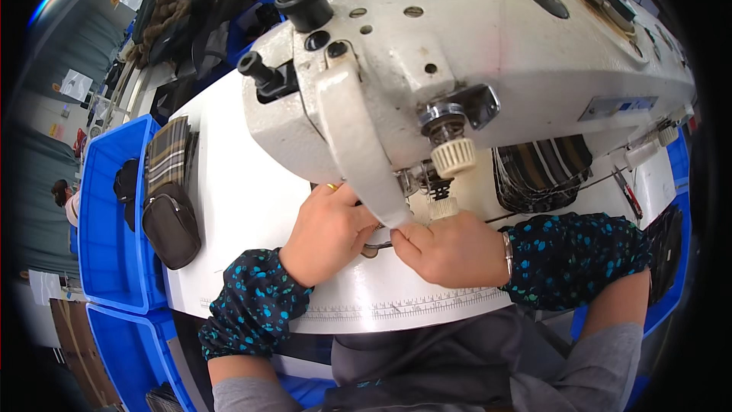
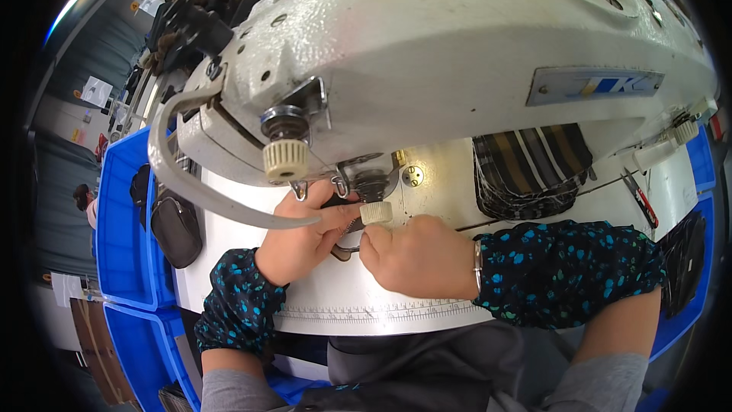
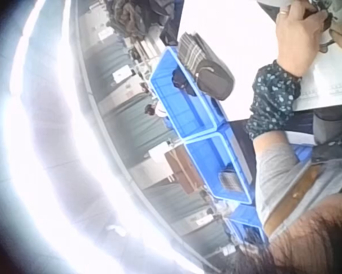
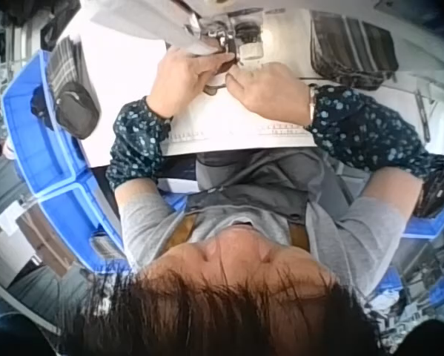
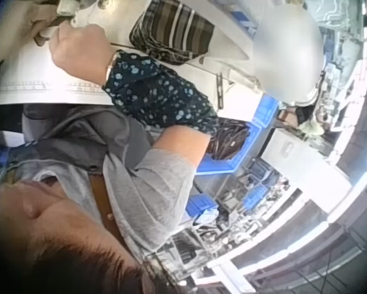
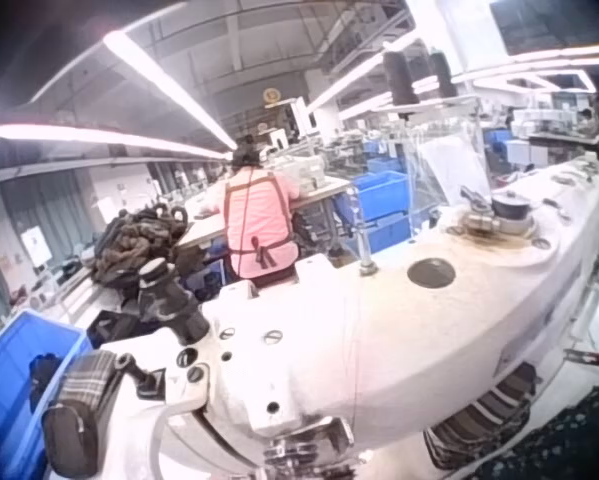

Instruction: Sewing together pieces of leather or fabric to create a small pouch or bag.

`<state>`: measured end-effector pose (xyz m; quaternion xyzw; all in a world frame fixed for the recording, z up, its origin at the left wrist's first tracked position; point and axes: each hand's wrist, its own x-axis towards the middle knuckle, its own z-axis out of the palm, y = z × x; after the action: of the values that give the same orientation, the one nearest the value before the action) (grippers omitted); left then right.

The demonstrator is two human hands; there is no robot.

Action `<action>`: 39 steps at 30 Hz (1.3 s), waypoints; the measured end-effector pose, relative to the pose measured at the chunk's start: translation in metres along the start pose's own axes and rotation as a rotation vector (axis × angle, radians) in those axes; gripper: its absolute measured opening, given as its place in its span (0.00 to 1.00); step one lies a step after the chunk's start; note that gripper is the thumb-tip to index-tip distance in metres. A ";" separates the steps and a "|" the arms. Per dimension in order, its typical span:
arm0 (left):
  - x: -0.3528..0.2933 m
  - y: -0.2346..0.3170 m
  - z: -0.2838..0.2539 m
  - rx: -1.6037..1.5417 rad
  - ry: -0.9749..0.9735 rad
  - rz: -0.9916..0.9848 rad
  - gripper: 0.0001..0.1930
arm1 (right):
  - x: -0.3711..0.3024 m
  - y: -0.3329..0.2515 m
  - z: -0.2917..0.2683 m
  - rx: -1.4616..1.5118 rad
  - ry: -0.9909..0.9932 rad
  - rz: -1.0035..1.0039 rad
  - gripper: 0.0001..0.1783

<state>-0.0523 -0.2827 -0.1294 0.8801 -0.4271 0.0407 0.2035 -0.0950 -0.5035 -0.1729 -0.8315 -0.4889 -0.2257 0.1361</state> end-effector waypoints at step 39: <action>0.008 0.003 0.002 0.244 -0.014 -0.156 0.13 | 0.003 0.015 0.009 0.025 0.018 0.104 0.06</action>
<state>-0.0499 -0.2907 -0.1283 0.9290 -0.3508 0.0702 0.0944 -0.0784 -0.5049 -0.1796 -0.8521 -0.4465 -0.2195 0.1626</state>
